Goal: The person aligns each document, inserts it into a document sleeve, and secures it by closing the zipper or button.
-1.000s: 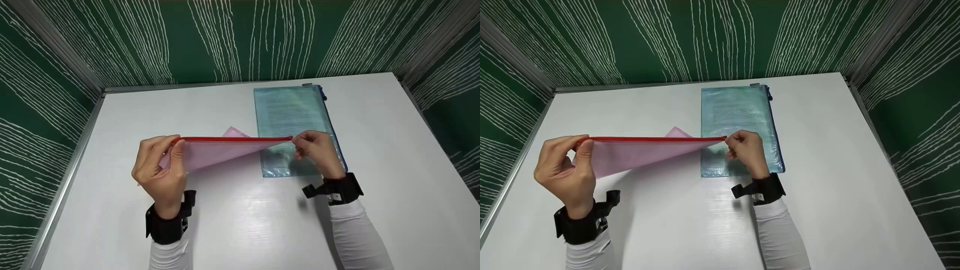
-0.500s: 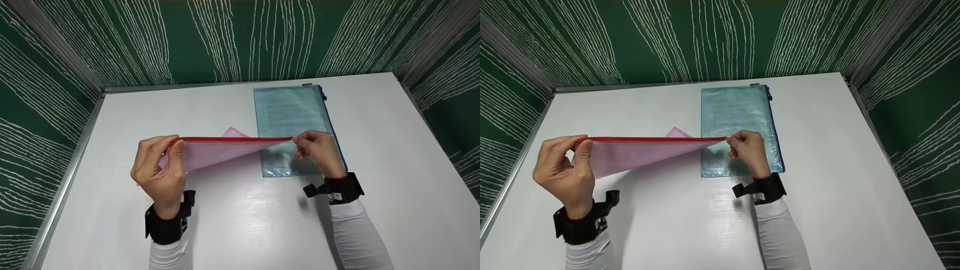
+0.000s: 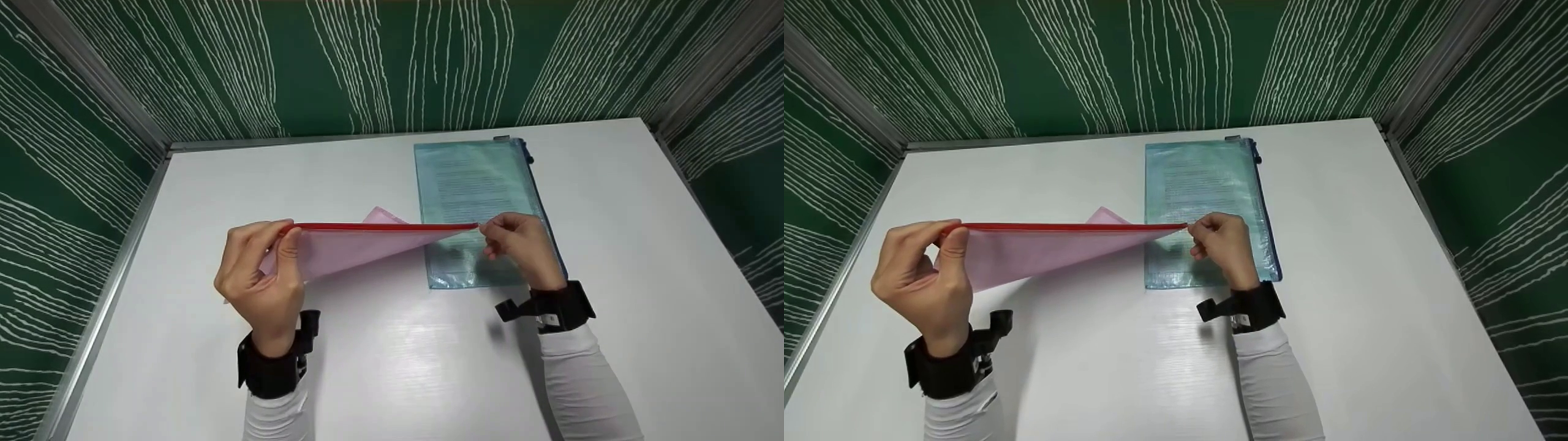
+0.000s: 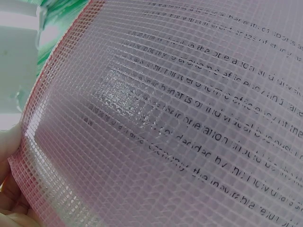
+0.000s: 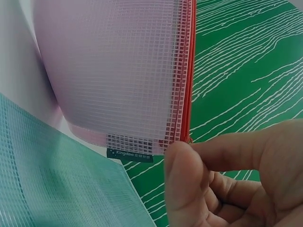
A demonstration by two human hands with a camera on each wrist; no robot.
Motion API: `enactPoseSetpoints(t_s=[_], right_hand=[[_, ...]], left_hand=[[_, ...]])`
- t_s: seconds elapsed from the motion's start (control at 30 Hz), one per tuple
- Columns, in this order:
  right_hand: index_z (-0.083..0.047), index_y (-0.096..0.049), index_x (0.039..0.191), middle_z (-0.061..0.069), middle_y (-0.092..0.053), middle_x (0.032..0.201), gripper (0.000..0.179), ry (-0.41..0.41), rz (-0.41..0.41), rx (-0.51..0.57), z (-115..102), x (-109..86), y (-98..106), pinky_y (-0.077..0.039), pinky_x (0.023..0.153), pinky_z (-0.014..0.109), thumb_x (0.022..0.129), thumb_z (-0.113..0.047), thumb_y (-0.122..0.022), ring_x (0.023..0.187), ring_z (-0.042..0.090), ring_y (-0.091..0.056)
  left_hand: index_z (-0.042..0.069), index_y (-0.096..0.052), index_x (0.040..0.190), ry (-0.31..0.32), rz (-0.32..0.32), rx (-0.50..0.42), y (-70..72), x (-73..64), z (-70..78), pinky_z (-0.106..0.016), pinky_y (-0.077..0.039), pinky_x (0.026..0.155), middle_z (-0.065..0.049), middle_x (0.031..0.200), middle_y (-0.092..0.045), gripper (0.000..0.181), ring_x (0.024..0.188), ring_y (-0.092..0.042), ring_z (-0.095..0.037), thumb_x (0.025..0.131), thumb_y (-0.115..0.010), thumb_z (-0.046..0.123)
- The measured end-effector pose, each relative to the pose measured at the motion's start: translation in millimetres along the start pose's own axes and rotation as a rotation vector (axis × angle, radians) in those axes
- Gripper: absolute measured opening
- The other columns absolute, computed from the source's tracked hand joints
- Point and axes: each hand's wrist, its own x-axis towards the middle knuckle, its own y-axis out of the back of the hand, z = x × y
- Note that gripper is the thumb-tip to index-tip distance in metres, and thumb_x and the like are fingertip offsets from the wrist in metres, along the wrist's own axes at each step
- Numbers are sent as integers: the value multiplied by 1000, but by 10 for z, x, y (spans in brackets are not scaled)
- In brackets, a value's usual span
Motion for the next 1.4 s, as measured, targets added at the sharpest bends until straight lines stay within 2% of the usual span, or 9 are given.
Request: enactPoseSetpoints(t_s=[0.2,0.6,0.83,1.1,1.27,1.4], right_hand=[[12,-63,100,5,-60,75,23,-14,2,6,2,7,13,-58,59,26,99,-10,-69,60,12,-66],[12,-63,99,5,-59,76,21,3,9,6,14,15,16,-57,59,25,100,-9,-67,60,12,-65],[14,-62,102,5,-61,79,23,15,42,1,-12,-2,11,-58,60,26,100,-9,-65,61,12,-65],[4,-67,100,4,-66,79,16,45,64,7,-26,-7,-30,-60,64,28,101,-12,-66,63,13,-66],[4,-68,100,7,-66,78,16,59,7,17,-65,-37,-113,-60,63,29,102,-12,-65,63,14,-67],[10,-68,100,11,-67,80,26,58,-111,12,-123,-97,-213,-60,64,30,105,-14,-61,64,16,-68]], left_hand=[[-3,-79,86,-4,-2,5,4,8,0,-22,-49,73,-15,80,-69,10,76,-62,-17,78,-84,-6],[-4,-79,86,11,5,-5,-9,0,-4,-21,-49,74,-16,80,-69,15,78,-62,-16,75,-83,-13],[-4,-79,86,17,-11,-23,-17,-1,1,-22,-47,72,-16,80,-69,14,76,-60,-15,76,-83,-12],[-4,-79,86,15,-8,-33,-20,-10,32,-23,-46,70,-15,80,-68,12,74,-58,-16,77,-83,-11],[-4,-79,86,12,10,-47,-31,-19,50,-21,-45,69,-16,79,-67,15,74,-57,-14,75,-82,-14],[-5,-78,86,12,13,-55,-34,-24,57,-20,-45,69,-17,79,-67,15,74,-57,-14,75,-82,-15]])
